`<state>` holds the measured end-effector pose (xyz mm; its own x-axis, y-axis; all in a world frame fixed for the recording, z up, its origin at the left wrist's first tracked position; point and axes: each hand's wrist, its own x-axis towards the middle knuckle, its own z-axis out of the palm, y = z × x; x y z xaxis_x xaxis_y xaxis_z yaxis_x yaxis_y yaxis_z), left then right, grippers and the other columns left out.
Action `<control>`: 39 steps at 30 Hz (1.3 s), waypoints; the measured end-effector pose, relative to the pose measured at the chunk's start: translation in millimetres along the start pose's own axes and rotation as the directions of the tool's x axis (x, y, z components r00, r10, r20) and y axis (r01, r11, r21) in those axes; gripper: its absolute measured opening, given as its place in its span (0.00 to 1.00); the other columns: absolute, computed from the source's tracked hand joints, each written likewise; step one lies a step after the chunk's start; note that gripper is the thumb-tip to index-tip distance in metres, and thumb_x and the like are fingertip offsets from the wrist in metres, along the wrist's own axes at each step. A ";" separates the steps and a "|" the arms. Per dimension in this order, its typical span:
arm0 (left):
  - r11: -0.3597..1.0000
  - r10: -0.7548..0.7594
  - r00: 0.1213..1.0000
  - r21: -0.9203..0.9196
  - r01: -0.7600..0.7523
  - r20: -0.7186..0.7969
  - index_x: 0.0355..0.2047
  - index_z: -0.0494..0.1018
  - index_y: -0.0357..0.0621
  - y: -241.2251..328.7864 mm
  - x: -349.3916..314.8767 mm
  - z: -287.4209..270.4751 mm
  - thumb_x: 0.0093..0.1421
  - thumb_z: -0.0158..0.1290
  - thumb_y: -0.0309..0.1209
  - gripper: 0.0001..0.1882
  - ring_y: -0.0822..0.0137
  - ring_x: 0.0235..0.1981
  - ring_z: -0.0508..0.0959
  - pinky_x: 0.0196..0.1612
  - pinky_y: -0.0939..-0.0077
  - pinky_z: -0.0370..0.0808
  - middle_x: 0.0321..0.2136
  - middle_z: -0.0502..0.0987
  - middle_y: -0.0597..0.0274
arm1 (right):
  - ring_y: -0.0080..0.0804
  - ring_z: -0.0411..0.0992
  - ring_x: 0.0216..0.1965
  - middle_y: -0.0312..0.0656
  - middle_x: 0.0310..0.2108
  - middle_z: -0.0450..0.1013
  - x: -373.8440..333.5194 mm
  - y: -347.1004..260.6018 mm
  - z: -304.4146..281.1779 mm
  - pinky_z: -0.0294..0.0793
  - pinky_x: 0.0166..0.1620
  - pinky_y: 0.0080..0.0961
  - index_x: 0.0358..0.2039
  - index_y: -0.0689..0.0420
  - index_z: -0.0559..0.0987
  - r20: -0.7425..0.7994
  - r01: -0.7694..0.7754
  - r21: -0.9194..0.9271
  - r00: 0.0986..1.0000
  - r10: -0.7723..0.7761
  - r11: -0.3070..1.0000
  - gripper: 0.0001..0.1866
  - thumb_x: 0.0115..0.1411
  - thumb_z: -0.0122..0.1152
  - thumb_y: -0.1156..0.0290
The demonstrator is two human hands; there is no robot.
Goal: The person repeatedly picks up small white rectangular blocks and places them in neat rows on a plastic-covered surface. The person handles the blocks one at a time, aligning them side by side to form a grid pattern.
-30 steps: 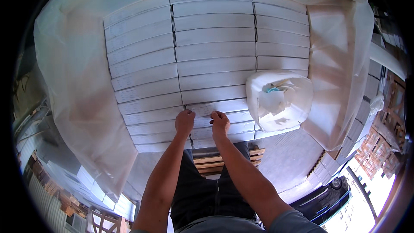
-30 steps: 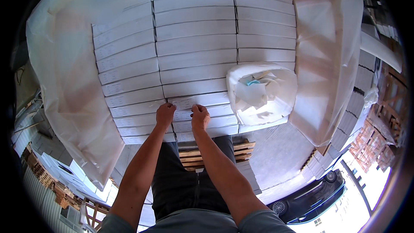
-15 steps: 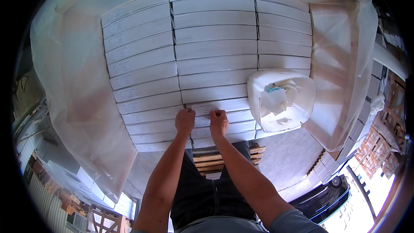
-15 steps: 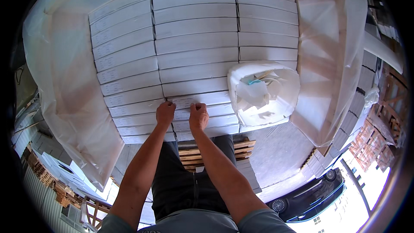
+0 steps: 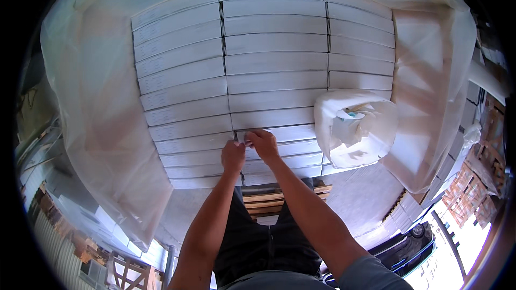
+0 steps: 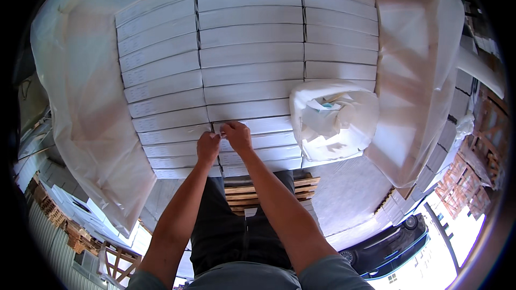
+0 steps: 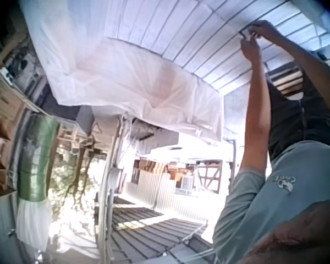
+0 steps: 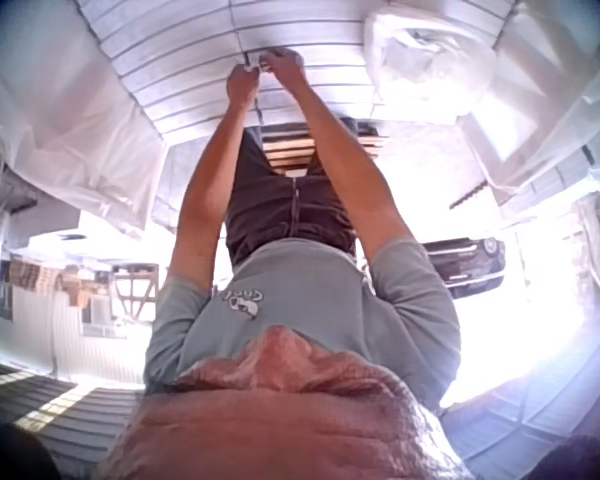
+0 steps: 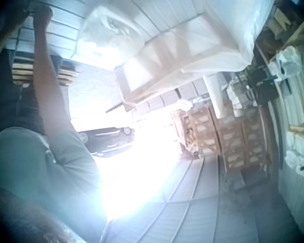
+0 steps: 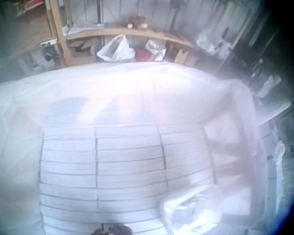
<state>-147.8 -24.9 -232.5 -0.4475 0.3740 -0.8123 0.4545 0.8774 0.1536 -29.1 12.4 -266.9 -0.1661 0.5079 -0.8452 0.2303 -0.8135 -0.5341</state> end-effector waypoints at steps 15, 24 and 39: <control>0.698 -0.119 0.944 -0.650 0.300 0.307 0.34 0.73 0.38 -82.1 -50.4 -43.8 0.60 0.50 0.37 0.12 0.71 0.16 0.72 0.18 0.75 0.68 0.24 0.75 0.58 | 0.33 0.79 0.31 0.44 0.29 0.79 -22.6 -15.5 -93.8 0.77 0.37 0.26 0.35 0.61 0.81 -0.193 0.055 -0.244 0.976 -0.104 0.968 0.14 0.56 0.57 0.64; 0.510 0.153 0.771 -0.717 0.474 0.618 0.44 0.68 0.40 -20.8 -115.0 -69.8 0.66 0.45 0.47 0.21 0.62 0.20 0.75 0.24 0.70 0.71 0.26 0.76 0.50 | 0.30 0.78 0.37 0.44 0.36 0.79 -140.4 -52.8 -52.5 0.75 0.42 0.25 0.41 0.59 0.80 0.201 0.283 -0.305 0.953 -0.229 0.910 0.15 0.55 0.65 0.65; 0.514 0.528 0.523 -0.742 0.431 0.669 0.50 0.65 0.33 41.9 -241.1 -150.5 0.69 0.28 0.51 0.31 0.58 0.23 0.78 0.30 0.65 0.77 0.28 0.77 0.51 | 0.25 0.74 0.28 0.41 0.26 0.75 -281.3 -153.1 -70.3 0.73 0.36 0.24 0.36 0.66 0.76 0.401 0.158 -0.065 0.908 -0.119 0.985 0.11 0.57 0.63 0.71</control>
<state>-136.8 -33.1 54.5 0.5213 0.4573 -0.7205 -0.5308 0.8349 0.1459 49.9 13.9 51.3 -0.5628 0.4444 -0.6969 0.2632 -0.7029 -0.6608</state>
